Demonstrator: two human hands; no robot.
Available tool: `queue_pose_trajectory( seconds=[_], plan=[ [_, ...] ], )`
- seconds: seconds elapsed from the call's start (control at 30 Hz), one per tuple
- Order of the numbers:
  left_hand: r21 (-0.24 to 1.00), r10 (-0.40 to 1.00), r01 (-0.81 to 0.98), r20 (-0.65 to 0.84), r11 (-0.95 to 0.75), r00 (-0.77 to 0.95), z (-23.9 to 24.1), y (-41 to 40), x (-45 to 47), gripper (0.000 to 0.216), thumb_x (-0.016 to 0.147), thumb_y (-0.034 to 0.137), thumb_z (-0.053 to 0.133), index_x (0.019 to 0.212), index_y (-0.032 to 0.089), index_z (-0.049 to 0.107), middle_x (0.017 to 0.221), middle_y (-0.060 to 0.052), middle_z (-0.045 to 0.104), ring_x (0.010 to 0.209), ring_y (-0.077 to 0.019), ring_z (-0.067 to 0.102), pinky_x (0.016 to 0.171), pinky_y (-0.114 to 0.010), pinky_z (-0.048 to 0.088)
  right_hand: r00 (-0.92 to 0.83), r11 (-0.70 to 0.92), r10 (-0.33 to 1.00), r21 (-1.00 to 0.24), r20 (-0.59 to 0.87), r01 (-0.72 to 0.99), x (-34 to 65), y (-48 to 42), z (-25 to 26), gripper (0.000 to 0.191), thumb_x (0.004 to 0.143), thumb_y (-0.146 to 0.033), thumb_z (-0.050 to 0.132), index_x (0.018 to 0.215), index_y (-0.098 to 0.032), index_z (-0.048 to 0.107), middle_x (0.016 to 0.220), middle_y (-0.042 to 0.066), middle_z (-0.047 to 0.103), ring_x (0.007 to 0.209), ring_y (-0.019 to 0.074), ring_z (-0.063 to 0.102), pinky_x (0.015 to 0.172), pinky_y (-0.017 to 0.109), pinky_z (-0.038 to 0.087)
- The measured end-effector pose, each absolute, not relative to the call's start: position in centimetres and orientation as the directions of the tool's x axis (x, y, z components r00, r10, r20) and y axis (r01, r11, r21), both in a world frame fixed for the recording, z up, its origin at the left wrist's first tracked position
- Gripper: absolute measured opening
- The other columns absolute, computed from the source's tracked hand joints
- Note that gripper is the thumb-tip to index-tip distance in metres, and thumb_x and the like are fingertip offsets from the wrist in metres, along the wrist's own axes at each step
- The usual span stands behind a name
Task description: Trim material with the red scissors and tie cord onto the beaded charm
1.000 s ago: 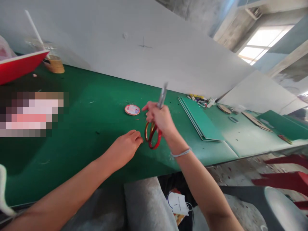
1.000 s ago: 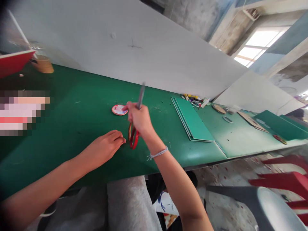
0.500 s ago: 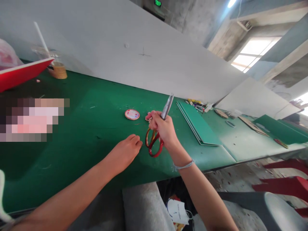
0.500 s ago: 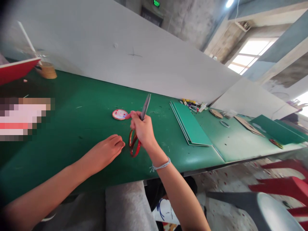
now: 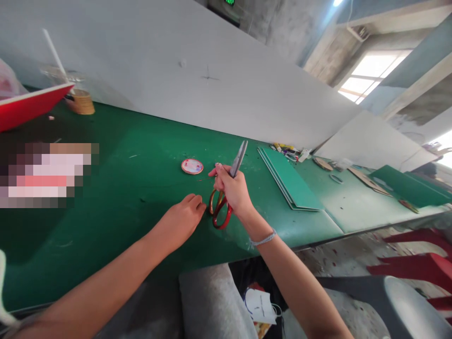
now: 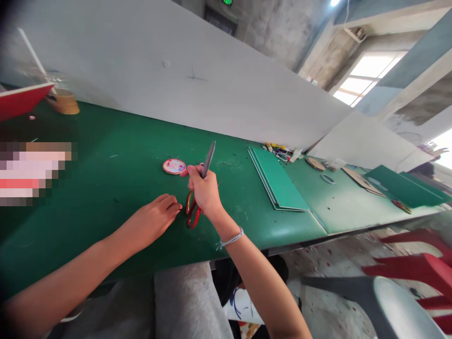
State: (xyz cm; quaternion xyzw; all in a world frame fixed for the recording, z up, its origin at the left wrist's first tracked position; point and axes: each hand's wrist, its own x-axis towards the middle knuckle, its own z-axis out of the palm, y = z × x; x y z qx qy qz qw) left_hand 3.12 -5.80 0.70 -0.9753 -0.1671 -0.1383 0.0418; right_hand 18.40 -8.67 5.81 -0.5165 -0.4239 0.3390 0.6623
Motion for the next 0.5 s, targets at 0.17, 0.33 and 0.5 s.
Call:
queue_pose_trajectory(
  seconds=[0.17,0.33,0.5],
  plan=[
    [-0.039,0.328,0.353,0.287,-0.935,0.900,0.1,-5.5,3.3,0.021,0.093,0.010,0.043,0.093,0.013,0.063,0.090,-0.009,0.057,0.088,-0.0233,0.055,0.076,-0.036,0.049,0.439,0.308,0.846,-0.949,0.303,0.061,17.8,-10.3,5.6,0.032,0.087,-0.043,0.059,0.069,-0.017,0.061,0.045,-0.008,0.034,0.045,0.0080,0.033,0.049,0.027,0.029],
    [-0.024,0.317,0.339,0.296,-0.941,0.901,0.3,-5.6,3.2,0.019,0.092,0.008,0.043,0.091,0.013,0.061,0.091,-0.008,0.057,0.088,-0.0231,0.054,0.078,-0.037,0.049,0.456,0.347,0.830,-0.937,0.320,0.025,17.6,-11.0,5.3,0.034,0.088,-0.045,0.059,0.069,-0.017,0.061,0.046,-0.007,0.034,0.046,0.0080,0.032,0.050,0.027,0.029],
    [-0.037,0.306,0.331,0.299,-0.943,0.904,0.9,-5.8,3.2,0.020,0.093,0.008,0.042,0.083,0.015,0.059,0.087,-0.007,0.055,0.088,-0.0227,0.054,0.077,-0.037,0.049,0.499,0.369,0.814,-0.928,0.297,-0.050,19.6,-11.1,6.5,0.029,0.085,-0.040,0.063,0.070,-0.016,0.063,0.043,-0.009,0.033,0.044,0.0070,0.030,0.050,0.027,0.029]
  ],
)
